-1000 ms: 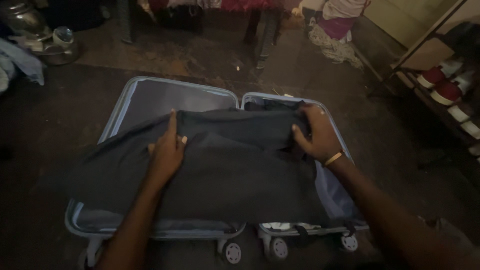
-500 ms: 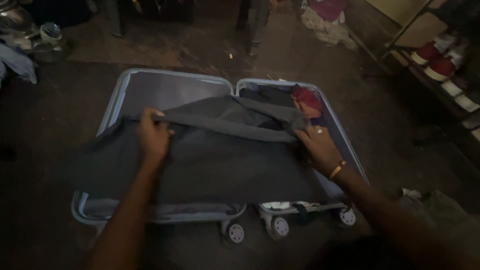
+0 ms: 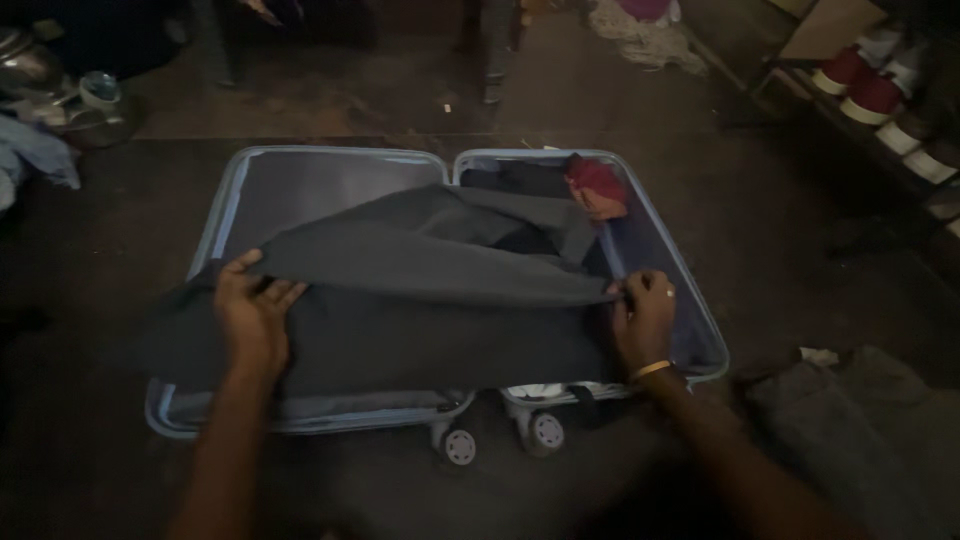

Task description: The person takes a garment out of a suitcase, folds it, rolls it into a bundle, and sets it aside before reaching for other clothes in the suitcase.

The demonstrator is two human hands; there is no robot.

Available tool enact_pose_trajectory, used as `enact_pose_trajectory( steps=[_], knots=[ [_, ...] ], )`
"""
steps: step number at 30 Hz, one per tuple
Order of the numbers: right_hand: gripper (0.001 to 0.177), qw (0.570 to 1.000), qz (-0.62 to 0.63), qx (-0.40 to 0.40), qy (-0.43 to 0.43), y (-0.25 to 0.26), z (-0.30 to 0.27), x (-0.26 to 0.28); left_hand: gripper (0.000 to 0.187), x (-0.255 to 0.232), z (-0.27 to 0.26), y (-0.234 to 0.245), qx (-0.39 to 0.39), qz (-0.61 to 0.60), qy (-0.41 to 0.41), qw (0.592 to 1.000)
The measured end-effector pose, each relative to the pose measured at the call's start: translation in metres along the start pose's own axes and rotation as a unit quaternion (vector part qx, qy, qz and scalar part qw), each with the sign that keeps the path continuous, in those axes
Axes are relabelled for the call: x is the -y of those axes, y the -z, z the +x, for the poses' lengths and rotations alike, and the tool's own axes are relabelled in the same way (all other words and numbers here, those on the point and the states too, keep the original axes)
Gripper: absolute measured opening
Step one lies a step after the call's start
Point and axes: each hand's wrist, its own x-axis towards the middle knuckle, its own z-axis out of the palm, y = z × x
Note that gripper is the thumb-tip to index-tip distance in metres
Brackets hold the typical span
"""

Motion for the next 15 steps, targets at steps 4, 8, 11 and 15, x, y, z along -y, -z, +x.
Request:
enact_pose_trajectory(
  steps=[4, 8, 11, 15],
  knots=[
    [0.029, 0.996, -0.055, -0.06, -0.045, 0.012, -0.009, -0.001, 0.028, -0.002, -0.01, -0.011, 0.015, -0.041, 0.012, 0.999],
    [0.036, 0.995, -0.033, -0.078, -0.048, 0.026, -0.023, -0.002, 0.052, 0.002, -0.013, -0.008, 0.008, 0.106, -0.003, 0.994],
    [0.024, 0.96, 0.03, 0.183, -0.21, 0.025, -0.048, -0.005, 0.064, 0.0, -0.015, -0.007, -0.076, 0.261, 0.019, 0.962],
    [0.03, 0.965, 0.125, 0.217, -0.079, -0.001, -0.061, -0.036, 0.08, -0.004, -0.009, 0.001, -0.067, 0.281, 0.004, 0.957]
  ],
)
